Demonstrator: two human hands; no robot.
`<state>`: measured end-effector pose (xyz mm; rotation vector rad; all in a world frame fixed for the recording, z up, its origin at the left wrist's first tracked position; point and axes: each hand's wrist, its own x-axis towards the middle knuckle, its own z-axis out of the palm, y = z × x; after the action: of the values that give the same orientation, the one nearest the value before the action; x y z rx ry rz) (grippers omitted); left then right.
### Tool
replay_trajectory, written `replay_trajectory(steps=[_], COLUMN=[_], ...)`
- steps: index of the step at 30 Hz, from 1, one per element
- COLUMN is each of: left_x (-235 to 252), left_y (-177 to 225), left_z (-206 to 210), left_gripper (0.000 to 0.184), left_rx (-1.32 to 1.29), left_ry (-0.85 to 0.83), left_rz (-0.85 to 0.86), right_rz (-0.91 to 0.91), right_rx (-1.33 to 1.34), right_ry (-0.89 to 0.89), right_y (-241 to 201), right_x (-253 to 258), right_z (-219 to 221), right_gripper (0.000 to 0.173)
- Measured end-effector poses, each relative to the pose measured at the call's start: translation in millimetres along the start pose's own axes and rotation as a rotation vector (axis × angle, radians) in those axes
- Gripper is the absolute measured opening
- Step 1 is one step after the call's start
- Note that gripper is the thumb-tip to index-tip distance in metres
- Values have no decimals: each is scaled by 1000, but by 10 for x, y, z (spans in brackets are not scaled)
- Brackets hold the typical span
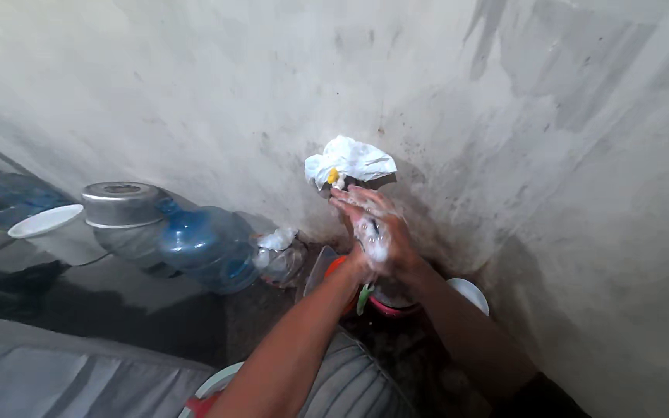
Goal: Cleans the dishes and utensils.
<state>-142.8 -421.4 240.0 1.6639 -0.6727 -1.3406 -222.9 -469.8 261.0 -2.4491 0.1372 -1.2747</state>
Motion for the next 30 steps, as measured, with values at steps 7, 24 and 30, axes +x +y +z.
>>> replay_trajectory(steps=[7,24,30], left_x=[-207,132,79], left_y=[-24,-38,-49], left_z=[74,-72,9], left_gripper=[22,45,40], left_rx=[-392,-801,-708], left_ry=[-50,-643,-482], left_rz=[394,380,315], right_rz=[386,702,780], right_rx=[199,794,896], right_ry=[54,728,971], right_y=[91,322,252], right_x=[22,132,-404], right_z=[-241,-367,-144], right_gripper=[38,25,38])
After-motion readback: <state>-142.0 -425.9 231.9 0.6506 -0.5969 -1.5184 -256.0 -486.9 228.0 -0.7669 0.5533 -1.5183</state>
